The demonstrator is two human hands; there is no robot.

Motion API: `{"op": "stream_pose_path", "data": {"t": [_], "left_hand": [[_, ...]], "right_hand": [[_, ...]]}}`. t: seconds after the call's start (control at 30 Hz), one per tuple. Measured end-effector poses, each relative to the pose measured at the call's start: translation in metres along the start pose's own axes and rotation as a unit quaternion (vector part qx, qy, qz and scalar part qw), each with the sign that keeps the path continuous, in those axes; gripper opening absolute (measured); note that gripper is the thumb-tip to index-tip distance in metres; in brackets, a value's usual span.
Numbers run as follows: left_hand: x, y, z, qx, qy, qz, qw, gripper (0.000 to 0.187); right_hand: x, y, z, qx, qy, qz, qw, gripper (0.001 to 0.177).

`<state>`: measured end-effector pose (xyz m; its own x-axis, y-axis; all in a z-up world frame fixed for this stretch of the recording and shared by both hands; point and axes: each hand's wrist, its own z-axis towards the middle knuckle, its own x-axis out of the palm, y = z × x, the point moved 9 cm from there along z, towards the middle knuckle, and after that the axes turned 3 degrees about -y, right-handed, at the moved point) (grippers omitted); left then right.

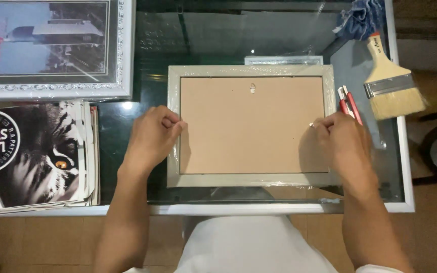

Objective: The recorder prepares a picture frame by using a utility knife to remove protective plastic and then uses a brush to clean the glass surface.

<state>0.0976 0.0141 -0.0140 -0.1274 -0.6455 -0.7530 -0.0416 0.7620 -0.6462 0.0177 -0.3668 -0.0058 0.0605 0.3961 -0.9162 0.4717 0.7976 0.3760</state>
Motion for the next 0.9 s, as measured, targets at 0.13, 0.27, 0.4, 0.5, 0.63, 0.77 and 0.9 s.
{"op": "stream_pose_path", "data": {"t": [0.13, 0.27, 0.4, 0.5, 0.63, 0.77, 0.9], "left_hand": [[0.002, 0.0, 0.0, 0.047, -0.012, -0.003, 0.999, 0.008], [0.007, 0.009, 0.004, 0.033, 0.002, 0.004, 0.999, 0.008], [0.011, 0.015, 0.005, 0.007, 0.026, 0.035, 0.999, 0.01], [0.005, 0.005, 0.0, -0.025, 0.018, 0.028, 0.999, 0.01], [0.006, 0.009, 0.0, -0.029, 0.013, 0.025, 0.999, 0.009], [0.003, 0.008, 0.001, -0.016, 0.002, 0.009, 1.0, 0.009], [0.004, 0.011, 0.003, 0.008, -0.01, 0.006, 1.0, 0.012]], "right_hand": [[0.001, -0.002, -0.001, 0.054, 0.01, 0.014, 0.998, 0.023], [0.016, -0.027, 0.02, 0.052, 0.041, -0.027, 0.997, 0.023], [0.031, -0.04, 0.04, 0.02, 0.071, 0.015, 0.997, 0.032], [0.015, -0.026, 0.028, -0.012, 0.048, 0.087, 0.995, 0.019], [0.007, -0.016, 0.021, -0.026, 0.03, 0.278, 0.96, 0.024], [0.007, -0.014, 0.02, -0.004, 0.045, 0.435, 0.899, 0.05], [0.014, -0.028, 0.023, -0.026, 0.068, 0.536, 0.841, 0.046]]}}
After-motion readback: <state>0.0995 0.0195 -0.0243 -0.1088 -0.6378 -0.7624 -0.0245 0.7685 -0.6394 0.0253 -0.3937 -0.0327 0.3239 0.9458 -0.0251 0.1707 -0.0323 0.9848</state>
